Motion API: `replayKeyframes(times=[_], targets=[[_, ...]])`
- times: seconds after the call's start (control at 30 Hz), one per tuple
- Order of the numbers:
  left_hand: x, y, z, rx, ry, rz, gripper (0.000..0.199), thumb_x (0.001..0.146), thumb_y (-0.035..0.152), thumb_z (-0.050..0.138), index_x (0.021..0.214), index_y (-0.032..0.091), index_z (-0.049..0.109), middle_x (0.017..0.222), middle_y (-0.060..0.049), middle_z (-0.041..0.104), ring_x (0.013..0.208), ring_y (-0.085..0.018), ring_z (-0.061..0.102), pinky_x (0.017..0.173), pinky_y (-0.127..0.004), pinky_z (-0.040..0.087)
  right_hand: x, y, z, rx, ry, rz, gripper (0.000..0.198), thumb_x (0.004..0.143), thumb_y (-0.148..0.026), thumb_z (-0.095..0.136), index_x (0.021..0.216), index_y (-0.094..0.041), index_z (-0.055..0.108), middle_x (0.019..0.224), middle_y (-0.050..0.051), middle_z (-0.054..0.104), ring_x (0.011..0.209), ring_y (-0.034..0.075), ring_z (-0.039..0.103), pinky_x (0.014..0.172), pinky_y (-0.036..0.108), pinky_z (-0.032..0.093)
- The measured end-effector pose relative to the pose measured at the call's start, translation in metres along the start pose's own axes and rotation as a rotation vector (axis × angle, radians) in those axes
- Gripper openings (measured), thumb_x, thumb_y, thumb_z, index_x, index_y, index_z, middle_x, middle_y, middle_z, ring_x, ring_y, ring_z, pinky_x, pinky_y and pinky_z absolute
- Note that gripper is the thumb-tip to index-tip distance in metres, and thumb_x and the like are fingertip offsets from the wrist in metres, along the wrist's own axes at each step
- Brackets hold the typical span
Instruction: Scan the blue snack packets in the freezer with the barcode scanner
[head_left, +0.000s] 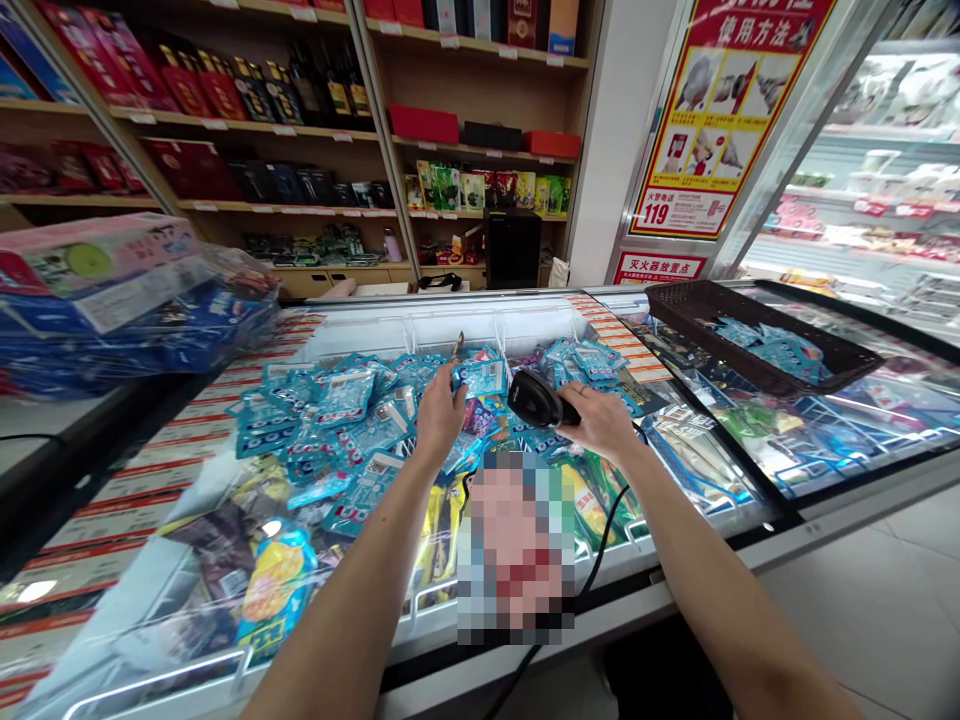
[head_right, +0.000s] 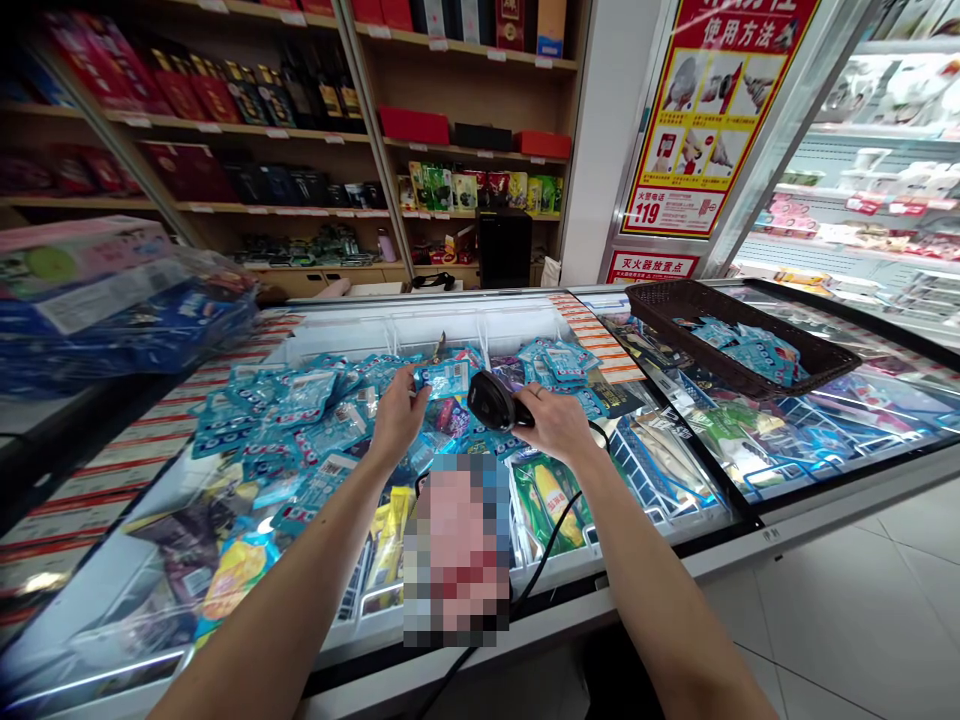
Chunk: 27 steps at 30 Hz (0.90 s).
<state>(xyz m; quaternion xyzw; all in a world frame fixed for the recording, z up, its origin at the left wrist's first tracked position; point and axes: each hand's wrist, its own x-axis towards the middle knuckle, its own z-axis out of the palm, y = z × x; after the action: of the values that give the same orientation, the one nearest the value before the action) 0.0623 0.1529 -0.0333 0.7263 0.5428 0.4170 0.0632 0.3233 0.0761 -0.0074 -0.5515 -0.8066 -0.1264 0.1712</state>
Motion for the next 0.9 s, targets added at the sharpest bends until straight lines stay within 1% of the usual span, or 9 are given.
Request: replayKeyframes(times=[0.17,0.37,0.6,0.73,0.8,0.9], targets=[[0.000,0.000,-0.001,0.014,-0.010,0.005,0.035,0.087,0.029,0.043,0.120,0.019,0.045,0.096,-0.008,0.058,0.089,-0.022,0.057,0.078,-0.035,0.044,0.000,0.000,-0.001,-0.003,-0.011,-0.010,0.036,0.081,-0.042,0.058,0.110,-0.021,0.055,0.111,0.005,0.064,0.088,0.018,0.062,0.062,0.024,0.038],[0.001,-0.001,0.000,0.037,-0.007,0.003,0.034,0.085,0.028,0.045,0.118,0.020,0.046,0.094,-0.007,0.058,0.087,-0.022,0.057,0.078,-0.035,0.044,-0.002,0.000,-0.001,-0.002,-0.016,-0.024,0.038,0.081,-0.043,0.060,0.111,-0.021,0.053,0.110,0.004,0.064,0.090,0.018,0.062,0.064,0.024,0.038],[0.000,-0.002,-0.001,-0.008,0.004,0.002,0.037,0.085,0.029,0.045,0.121,0.021,0.045,0.090,-0.006,0.057,0.084,-0.021,0.057,0.076,-0.034,0.045,-0.001,0.002,0.003,0.001,0.034,0.001,0.035,0.082,-0.040,0.056,0.112,-0.023,0.054,0.111,0.003,0.063,0.091,0.018,0.062,0.064,0.025,0.038],[0.000,0.001,-0.003,-0.033,0.092,-0.005,0.043,0.085,0.030,0.046,0.127,0.020,0.042,0.094,-0.007,0.057,0.086,-0.021,0.056,0.079,-0.035,0.045,0.000,0.008,0.007,-0.025,0.069,0.094,0.039,0.080,-0.041,0.057,0.115,-0.023,0.055,0.110,0.004,0.064,0.089,0.019,0.062,0.063,0.025,0.038],[0.000,0.003,-0.007,0.001,0.145,-0.012,0.046,0.086,0.030,0.045,0.130,0.018,0.040,0.097,-0.009,0.057,0.090,-0.022,0.056,0.083,-0.036,0.044,0.000,0.011,0.009,-0.053,0.059,0.162,0.039,0.080,-0.043,0.057,0.114,-0.023,0.056,0.107,0.005,0.064,0.086,0.019,0.062,0.063,0.026,0.038],[-0.002,0.005,-0.014,0.089,0.186,-0.009,0.048,0.086,0.027,0.043,0.132,0.015,0.037,0.106,-0.013,0.057,0.099,-0.026,0.054,0.089,-0.040,0.041,0.001,0.014,0.010,-0.086,0.033,0.234,0.038,0.080,-0.043,0.056,0.112,-0.023,0.057,0.107,0.005,0.064,0.084,0.020,0.062,0.063,0.027,0.038]])
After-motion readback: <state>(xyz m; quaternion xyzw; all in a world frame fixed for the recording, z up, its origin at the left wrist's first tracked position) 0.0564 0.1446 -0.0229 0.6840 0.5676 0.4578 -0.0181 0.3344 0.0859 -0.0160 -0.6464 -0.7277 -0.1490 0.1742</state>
